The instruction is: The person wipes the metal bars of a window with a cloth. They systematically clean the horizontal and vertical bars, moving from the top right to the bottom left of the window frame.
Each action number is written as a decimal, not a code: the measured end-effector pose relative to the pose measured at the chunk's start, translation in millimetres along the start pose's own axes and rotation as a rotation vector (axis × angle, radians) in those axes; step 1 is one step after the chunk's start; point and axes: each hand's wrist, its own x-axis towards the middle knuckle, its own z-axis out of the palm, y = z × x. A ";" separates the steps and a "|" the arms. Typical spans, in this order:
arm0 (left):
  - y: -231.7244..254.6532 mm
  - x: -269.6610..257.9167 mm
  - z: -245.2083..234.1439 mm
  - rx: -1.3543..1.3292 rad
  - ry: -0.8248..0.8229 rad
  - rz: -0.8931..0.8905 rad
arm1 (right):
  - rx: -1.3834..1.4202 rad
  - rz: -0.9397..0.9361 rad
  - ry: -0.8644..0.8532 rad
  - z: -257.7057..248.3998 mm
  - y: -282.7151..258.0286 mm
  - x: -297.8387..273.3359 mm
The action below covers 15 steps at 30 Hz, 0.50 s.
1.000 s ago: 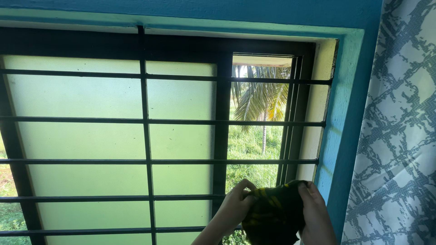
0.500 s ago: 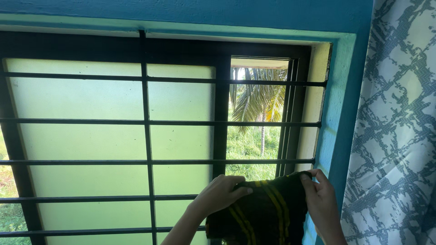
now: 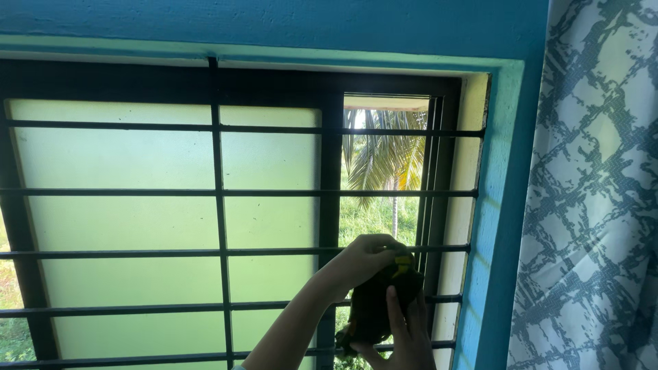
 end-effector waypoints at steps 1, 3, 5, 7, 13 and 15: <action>10.6 1.8 -1.7 -0.056 -0.028 0.070 | 0.001 -0.023 0.079 0.8 -0.5 7.5; 27.9 4.6 -5.2 -0.169 -0.086 0.204 | -0.031 0.084 0.129 -4.5 0.1 30.1; 42.5 9.8 -10.9 -0.174 -0.018 0.258 | -0.048 0.059 0.250 -21.4 8.9 67.5; 54.1 15.8 -21.0 0.000 0.124 0.416 | -0.083 -0.045 0.423 -47.4 23.5 117.8; 44.5 -2.6 -88.0 0.966 0.855 0.461 | -0.347 -0.011 0.448 -119.4 53.7 251.3; 33.6 -18.0 -118.8 1.254 1.007 0.471 | -0.460 0.015 0.358 -133.0 57.0 269.7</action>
